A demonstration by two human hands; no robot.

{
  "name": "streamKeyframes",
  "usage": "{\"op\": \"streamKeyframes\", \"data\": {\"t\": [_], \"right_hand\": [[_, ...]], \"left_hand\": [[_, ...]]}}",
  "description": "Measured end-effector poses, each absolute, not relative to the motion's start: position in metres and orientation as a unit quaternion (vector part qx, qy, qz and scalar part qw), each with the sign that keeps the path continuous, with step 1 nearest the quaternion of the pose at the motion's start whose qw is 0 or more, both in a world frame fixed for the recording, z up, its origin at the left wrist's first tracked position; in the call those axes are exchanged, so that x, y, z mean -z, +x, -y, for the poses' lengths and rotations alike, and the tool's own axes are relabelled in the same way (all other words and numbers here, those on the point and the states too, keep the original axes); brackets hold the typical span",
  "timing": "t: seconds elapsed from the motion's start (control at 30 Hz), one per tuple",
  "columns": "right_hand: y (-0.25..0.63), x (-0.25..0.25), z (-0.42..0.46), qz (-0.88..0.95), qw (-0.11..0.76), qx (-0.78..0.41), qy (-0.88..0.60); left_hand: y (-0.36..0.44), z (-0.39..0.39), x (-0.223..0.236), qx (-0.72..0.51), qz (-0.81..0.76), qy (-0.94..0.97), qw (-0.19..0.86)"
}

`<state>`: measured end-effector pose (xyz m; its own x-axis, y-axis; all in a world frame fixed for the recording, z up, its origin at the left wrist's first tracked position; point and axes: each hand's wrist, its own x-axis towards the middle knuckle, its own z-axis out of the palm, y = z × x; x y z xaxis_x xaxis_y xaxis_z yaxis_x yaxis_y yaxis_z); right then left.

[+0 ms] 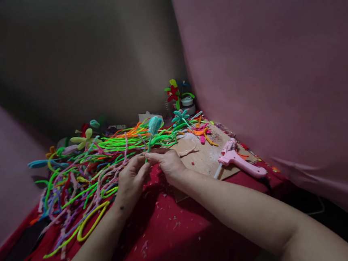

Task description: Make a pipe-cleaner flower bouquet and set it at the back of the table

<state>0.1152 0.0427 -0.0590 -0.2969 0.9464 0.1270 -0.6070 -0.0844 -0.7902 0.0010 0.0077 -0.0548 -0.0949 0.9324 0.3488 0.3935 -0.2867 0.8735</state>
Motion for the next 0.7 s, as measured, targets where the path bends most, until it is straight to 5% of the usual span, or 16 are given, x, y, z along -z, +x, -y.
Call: {"op": "streamKeyframes", "data": {"t": [0.13, 0.5, 0.7], "right_hand": [[0.1144, 0.0559, -0.0404, 0.405, 0.549, -0.693, -0.235], [0.1154, 0.0608, -0.0438, 0.483, 0.481, -0.717, -0.145], [0.1151, 0.0594, -0.0469, 0.464, 0.528, -0.683, -0.198]], "left_hand": [[-0.0006, -0.0059, 0.0578, -0.507, -0.545, 0.641, 0.184], [-0.0010, -0.0090, 0.0518, -0.543, -0.478, 0.534, 0.438], [-0.0035, -0.0114, 0.0505, -0.531, -0.442, 0.487, 0.534]]}}
